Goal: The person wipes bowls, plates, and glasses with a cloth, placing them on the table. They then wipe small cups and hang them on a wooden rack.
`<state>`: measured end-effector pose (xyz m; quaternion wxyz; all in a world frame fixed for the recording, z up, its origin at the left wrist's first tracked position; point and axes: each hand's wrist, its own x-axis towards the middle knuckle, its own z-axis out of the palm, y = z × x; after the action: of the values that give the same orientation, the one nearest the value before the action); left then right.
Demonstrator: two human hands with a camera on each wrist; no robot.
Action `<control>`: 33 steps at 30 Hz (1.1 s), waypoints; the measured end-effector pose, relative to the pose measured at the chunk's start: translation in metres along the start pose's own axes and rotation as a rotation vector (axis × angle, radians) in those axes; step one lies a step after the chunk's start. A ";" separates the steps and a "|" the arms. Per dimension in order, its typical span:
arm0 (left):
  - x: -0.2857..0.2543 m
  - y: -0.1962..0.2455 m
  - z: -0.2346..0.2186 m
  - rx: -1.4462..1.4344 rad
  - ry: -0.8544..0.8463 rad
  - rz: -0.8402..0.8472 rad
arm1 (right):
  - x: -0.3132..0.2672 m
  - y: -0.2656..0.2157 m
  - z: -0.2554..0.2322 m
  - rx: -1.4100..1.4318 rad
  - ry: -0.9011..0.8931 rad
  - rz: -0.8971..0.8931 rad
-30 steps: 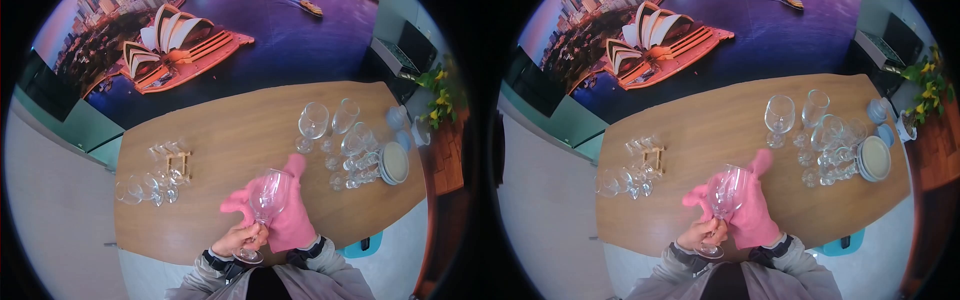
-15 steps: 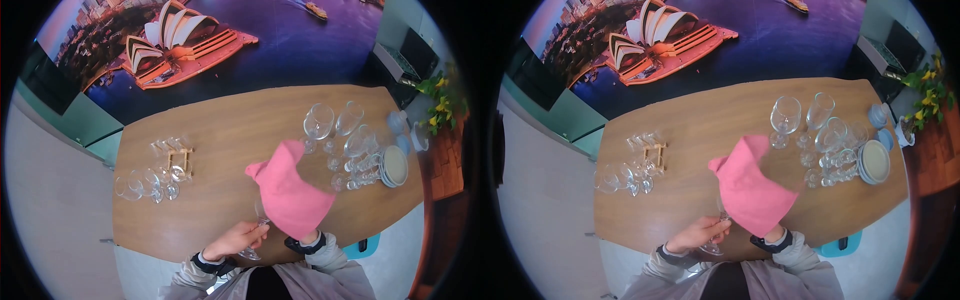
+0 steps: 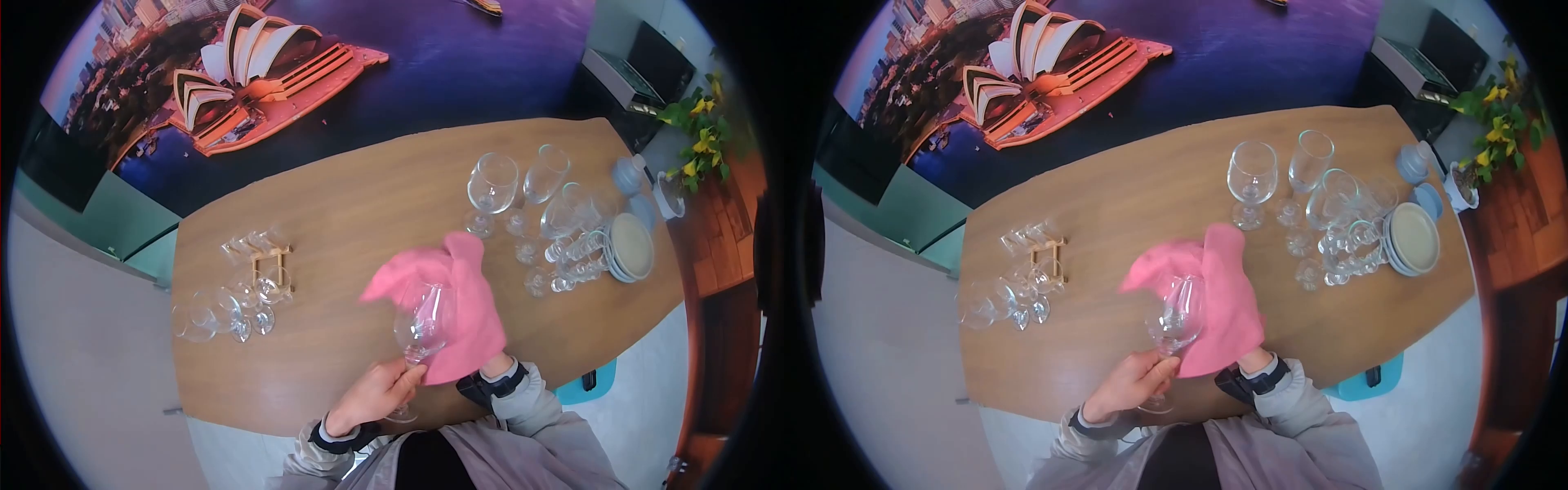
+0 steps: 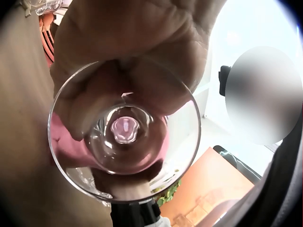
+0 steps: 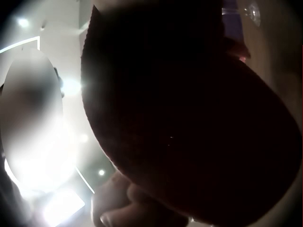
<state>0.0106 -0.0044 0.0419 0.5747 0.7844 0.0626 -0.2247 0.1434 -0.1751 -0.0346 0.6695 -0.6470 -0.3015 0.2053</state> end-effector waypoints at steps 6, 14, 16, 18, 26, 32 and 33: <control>0.018 -0.019 0.004 -0.008 0.137 0.030 | -0.077 0.055 0.044 0.367 -0.055 0.281; 0.021 -0.023 0.001 0.257 0.229 0.288 | -0.067 0.017 0.033 0.859 -0.125 0.304; 0.019 -0.021 -0.005 0.303 0.167 0.285 | -0.065 0.016 0.037 0.975 -0.128 0.322; 0.020 -0.020 -0.001 0.340 0.225 0.332 | -0.058 0.020 0.056 0.703 0.019 0.224; -0.013 0.017 -0.026 0.077 0.281 0.157 | -0.063 0.005 0.036 0.593 -0.077 0.217; 0.018 0.006 0.002 -0.303 0.422 0.222 | -0.062 0.005 0.064 0.547 -0.028 0.171; 0.021 0.003 0.007 -0.347 0.435 0.159 | -0.059 -0.008 0.067 0.424 0.014 0.069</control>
<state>0.0287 -0.0154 0.0338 0.6892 0.7066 0.1600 0.0085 0.0548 -0.1653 -0.0365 0.7853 -0.5031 -0.2244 0.2826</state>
